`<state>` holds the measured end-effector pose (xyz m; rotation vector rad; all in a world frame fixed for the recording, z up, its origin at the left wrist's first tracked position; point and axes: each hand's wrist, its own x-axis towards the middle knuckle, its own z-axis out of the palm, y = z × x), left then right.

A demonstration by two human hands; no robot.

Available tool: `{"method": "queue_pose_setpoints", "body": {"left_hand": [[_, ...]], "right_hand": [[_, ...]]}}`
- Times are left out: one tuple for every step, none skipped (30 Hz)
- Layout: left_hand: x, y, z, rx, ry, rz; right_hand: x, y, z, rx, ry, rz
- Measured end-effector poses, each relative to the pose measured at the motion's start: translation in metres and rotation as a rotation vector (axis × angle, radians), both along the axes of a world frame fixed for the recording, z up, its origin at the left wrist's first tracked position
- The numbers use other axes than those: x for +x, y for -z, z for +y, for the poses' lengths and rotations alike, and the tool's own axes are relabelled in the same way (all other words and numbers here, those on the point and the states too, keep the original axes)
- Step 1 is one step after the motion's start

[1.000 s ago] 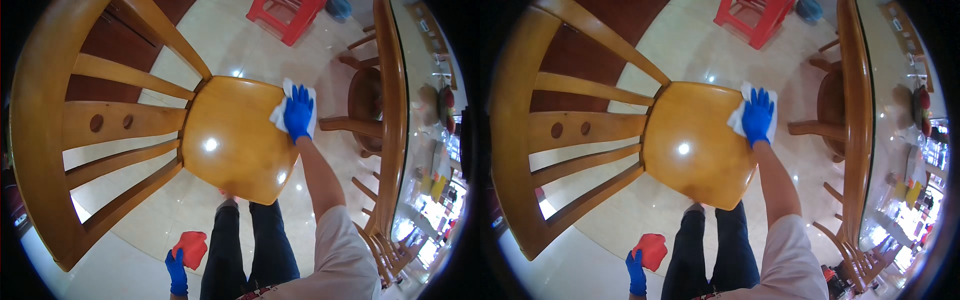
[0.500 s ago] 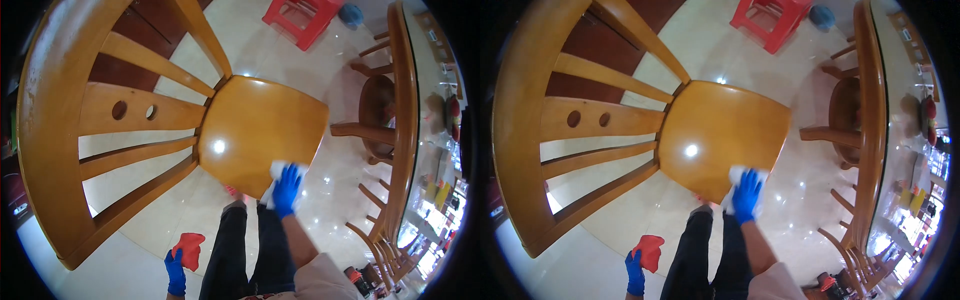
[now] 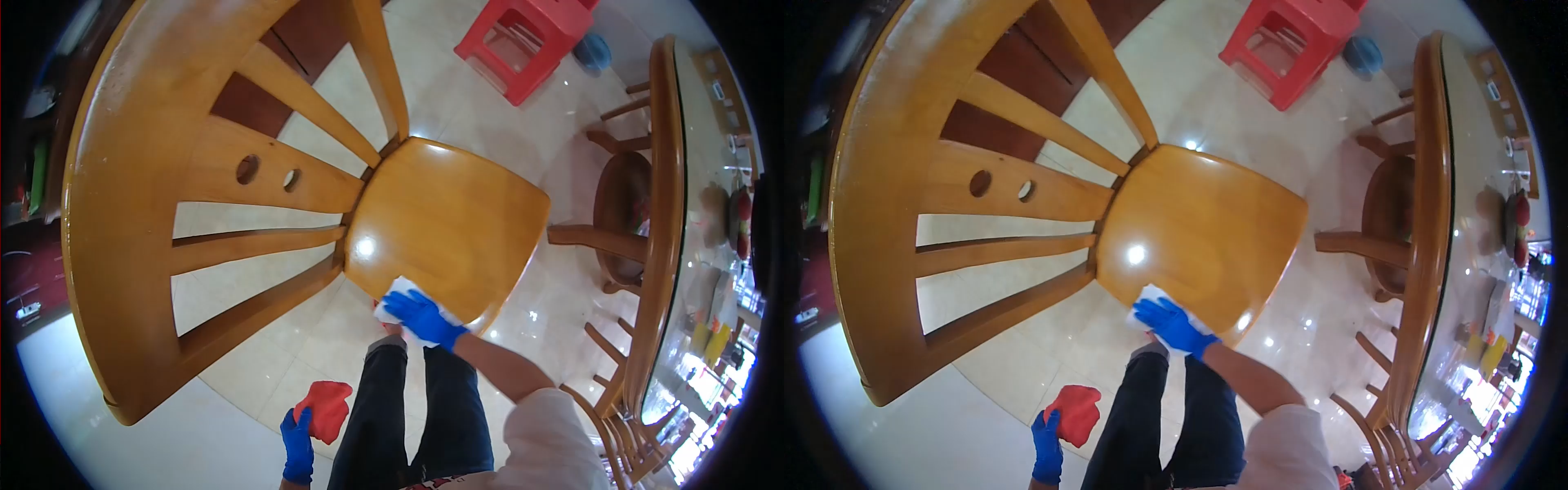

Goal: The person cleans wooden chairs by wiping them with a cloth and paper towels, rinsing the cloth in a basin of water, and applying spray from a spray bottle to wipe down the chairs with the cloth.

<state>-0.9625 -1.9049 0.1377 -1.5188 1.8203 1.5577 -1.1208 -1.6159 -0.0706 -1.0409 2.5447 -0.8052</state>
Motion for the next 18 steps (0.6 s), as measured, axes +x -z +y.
{"method": "queue_pose_setpoints", "body": {"left_hand": [[0.004,-0.001,-0.004,-0.022,0.012,-0.011],[0.014,0.007,-0.014,-0.047,0.049,-0.014],[0.013,0.012,-0.014,-0.055,0.036,-0.016],[0.013,0.013,-0.015,-0.035,-0.009,-0.025],[0.017,0.012,-0.015,-0.015,-0.056,-0.032],[0.023,0.015,-0.014,-0.022,-0.067,-0.043],[0.026,0.021,-0.013,0.004,-0.115,-0.045],[0.028,0.026,-0.014,0.027,-0.16,-0.042],[0.03,0.025,-0.014,0.017,-0.161,-0.047],[0.033,0.027,-0.013,0.007,-0.159,-0.042],[0.034,0.026,-0.007,-0.001,-0.162,-0.033],[0.021,0.016,0.001,0.026,-0.124,-0.02],[0.02,0.015,0.003,0.024,-0.128,-0.014],[0.019,0.014,0.002,0.011,-0.1,-0.033],[0.015,0.013,0.002,-0.008,-0.077,-0.04],[0.01,0.009,0.004,-0.022,-0.074,-0.03],[0.004,0.004,0.004,-0.037,-0.071,-0.018],[0.007,0.002,0.001,-0.055,-0.055,0.006]], "right_hand": [[-0.068,-0.107,0.009,-0.101,0.355,-0.543],[-0.082,-0.051,0.026,-0.088,0.241,-0.077],[-0.112,0.014,0.042,-0.682,0.647,-0.518],[-0.165,-0.001,0.059,-0.729,0.954,-0.64],[-0.206,0.018,0.08,-0.211,0.926,-0.037],[-0.241,0.038,0.092,0.304,0.801,0.558],[-0.265,0.05,0.084,0.481,0.915,0.405],[-0.276,0.065,0.064,0.515,0.961,0.448],[-0.279,0.063,0.035,0.482,0.886,0.302],[-0.26,0.055,-0.003,0.709,0.715,0.486],[-0.237,0.044,-0.037,0.703,0.71,0.491],[-0.207,0.036,-0.068,0.65,0.574,0.43],[-0.176,0.029,-0.089,0.595,0.443,0.373],[-0.144,0.019,-0.102,0.495,0.338,0.305],[-0.109,0.018,-0.108,0.501,0.202,0.285],[-0.084,0.019,-0.108,0.264,0.148,0.229],[-0.067,-0.005,-0.095,0.347,-0.044,0.286],[-0.042,0.014,-0.084,0.145,-0.088,0.189]]}}
